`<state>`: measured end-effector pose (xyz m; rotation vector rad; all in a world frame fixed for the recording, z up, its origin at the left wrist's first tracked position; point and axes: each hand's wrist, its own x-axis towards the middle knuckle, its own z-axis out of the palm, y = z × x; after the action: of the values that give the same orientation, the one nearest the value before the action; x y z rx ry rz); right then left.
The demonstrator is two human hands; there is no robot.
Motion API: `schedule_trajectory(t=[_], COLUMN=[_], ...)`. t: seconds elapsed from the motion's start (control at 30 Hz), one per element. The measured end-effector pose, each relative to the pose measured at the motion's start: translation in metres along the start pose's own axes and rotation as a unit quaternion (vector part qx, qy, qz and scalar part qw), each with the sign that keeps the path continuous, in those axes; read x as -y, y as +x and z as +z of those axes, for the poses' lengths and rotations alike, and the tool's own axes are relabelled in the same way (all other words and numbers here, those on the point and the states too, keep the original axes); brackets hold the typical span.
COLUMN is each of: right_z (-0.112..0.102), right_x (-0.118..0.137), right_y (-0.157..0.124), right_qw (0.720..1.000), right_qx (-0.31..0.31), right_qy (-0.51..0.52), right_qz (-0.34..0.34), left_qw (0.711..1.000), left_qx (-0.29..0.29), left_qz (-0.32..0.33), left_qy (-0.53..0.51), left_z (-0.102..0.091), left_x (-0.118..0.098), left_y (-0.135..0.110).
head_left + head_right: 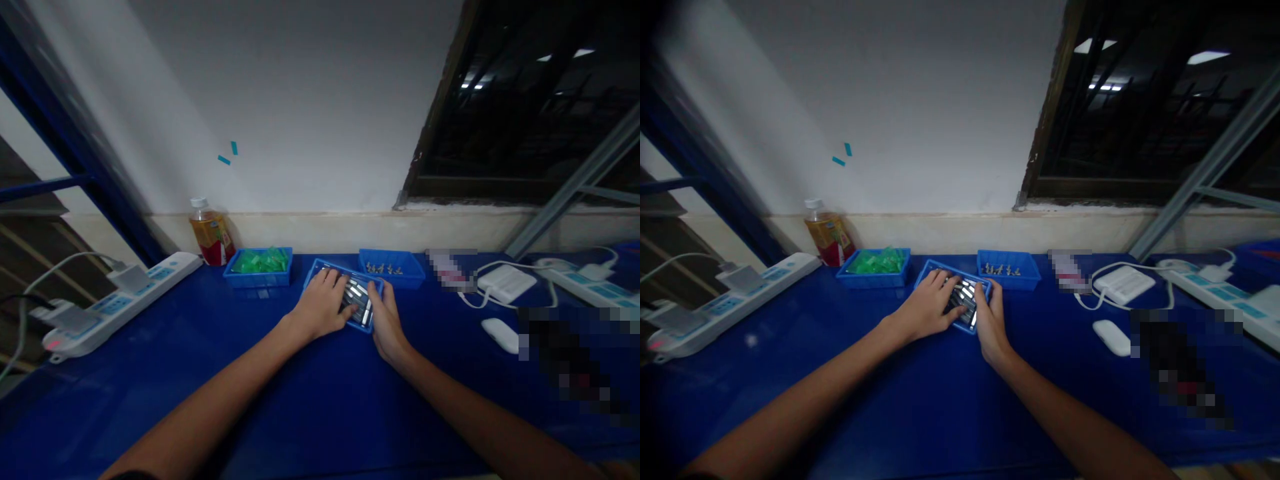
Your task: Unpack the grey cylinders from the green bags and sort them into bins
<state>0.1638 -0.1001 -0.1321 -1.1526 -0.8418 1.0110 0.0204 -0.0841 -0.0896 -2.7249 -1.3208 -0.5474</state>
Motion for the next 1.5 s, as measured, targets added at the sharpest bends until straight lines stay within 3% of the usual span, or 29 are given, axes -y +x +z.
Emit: schedule_trajectory(t=[0.37, 0.6, 0.77, 0.87, 0.97, 1.5], right_z=[-0.003, -0.004, -0.003, -0.004, -0.005, -0.004], right_x=[-0.006, -0.007, -0.003, -0.004, -0.007, -0.001], right_y=[0.006, 0.005, 0.002, 0.003, 0.004, 0.001], right_qw=[1.000, 0.997, 0.994, 0.993, 0.993, 0.992], right_qx=[0.007, 0.002, 0.016, 0.016, 0.016, 0.025], right_qy=[-0.015, -0.052, -0.085, -0.090, -0.088, -0.103], right_qz=[-0.019, -0.051, -0.061, -0.071, -0.072, -0.075], left_qw=[1.000, 0.999, 0.998, 0.994, 0.992, 0.994], left_qx=[0.010, 0.021, 0.008, 0.024, 0.042, 0.076], left_qz=[-0.014, -0.024, 0.039, 0.100, 0.118, 0.084], left_qy=[0.010, 0.038, 0.043, 0.024, 0.027, 0.000], left_z=[-0.002, -0.018, -0.029, -0.026, -0.019, -0.008], left_x=[0.002, -0.014, -0.027, -0.025, -0.017, -0.016], left_y=[0.002, -0.001, 0.003, 0.008, 0.010, 0.012])
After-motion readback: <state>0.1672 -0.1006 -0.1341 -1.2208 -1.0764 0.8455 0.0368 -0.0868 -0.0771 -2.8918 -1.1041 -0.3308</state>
